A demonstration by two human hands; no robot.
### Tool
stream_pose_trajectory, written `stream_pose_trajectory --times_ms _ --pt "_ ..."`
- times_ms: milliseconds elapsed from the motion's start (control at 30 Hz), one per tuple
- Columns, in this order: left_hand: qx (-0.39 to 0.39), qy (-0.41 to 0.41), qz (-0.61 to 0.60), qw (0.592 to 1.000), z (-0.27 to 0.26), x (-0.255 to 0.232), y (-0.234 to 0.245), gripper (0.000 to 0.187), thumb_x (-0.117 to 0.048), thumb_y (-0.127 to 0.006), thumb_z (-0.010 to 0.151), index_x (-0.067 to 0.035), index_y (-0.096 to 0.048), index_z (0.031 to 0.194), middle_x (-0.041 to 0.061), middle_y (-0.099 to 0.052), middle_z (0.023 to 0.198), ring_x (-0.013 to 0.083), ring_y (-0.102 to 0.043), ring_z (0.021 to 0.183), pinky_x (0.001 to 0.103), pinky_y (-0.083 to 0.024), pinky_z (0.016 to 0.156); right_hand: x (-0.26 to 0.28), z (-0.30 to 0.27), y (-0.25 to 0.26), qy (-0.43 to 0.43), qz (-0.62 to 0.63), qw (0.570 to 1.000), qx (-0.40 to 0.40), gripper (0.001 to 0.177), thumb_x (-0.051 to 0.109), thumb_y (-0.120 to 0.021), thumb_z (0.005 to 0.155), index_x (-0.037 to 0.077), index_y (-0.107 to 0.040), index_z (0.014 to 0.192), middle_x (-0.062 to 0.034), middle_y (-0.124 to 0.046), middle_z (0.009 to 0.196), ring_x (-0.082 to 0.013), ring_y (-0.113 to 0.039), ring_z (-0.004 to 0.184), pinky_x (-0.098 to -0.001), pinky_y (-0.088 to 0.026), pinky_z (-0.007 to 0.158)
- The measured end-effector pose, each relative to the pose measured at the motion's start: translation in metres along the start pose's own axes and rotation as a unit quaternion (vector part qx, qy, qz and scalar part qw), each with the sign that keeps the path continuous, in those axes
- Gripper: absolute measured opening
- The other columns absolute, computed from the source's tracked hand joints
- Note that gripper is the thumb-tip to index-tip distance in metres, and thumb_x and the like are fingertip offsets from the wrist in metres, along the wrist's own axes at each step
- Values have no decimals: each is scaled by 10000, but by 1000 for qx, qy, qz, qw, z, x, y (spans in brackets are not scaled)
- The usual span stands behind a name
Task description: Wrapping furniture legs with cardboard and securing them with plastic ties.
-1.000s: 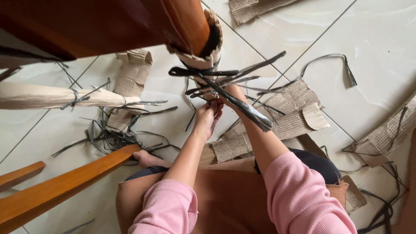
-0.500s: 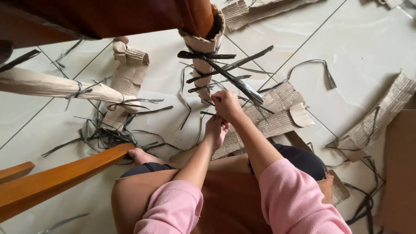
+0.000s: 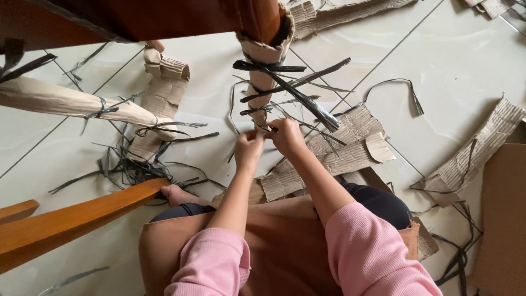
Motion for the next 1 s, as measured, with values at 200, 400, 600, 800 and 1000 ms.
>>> stream_pose_trajectory --times_ms 200,400,600,800,1000 --pt "-35 -20 -27 999 -35 -47 31 380 -441 -791 788 -186 -792 1071 11 -789 914 245 -752 968 400 -583 908 11 1 6 3 8 1000 13 310 238 -897 788 131 -783 1057 -92 -750 856 -278 -748 887 -397 -619 767" --pt "-100 -96 49 989 -36 -48 34 235 -332 -760 811 -175 -800 980 46 -785 867 304 -760 914 460 -592 869 8 3 3 -1 15 1000 24 372 289 -930 751 134 -783 1055 -88 -756 854 -275 -752 880 -414 -623 755" --pt "-164 -323 34 932 -32 -54 36 66 -186 -713 773 -136 -703 815 82 -708 854 362 -729 893 492 -568 826 14 3 5 -27 11 999 32 373 300 -923 761 145 -778 1067 -51 -763 858 -226 -755 892 -383 -619 791" --pt "-114 -232 -48 965 -20 -52 38 114 -175 -669 851 -106 -654 941 127 -772 857 369 -751 929 509 -586 825 20 -3 10 24 27 999 8 333 205 -926 750 69 -777 1015 -127 -751 823 -311 -756 853 -403 -619 753" --pt "-5 10 -247 969 21 -7 10 461 -235 -818 774 -112 -668 1192 51 -787 861 132 -769 800 258 -561 651 20 -3 10 -13 34 999 21 320 246 -925 756 106 -782 1006 -87 -741 822 -267 -754 857 -371 -612 771"
Point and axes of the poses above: each hand's wrist, its own z-axis towards the middle knuckle, its own y-axis out of the back of the hand, x = y × z, the point moved 2 cm from there along z, towards the middle knuckle
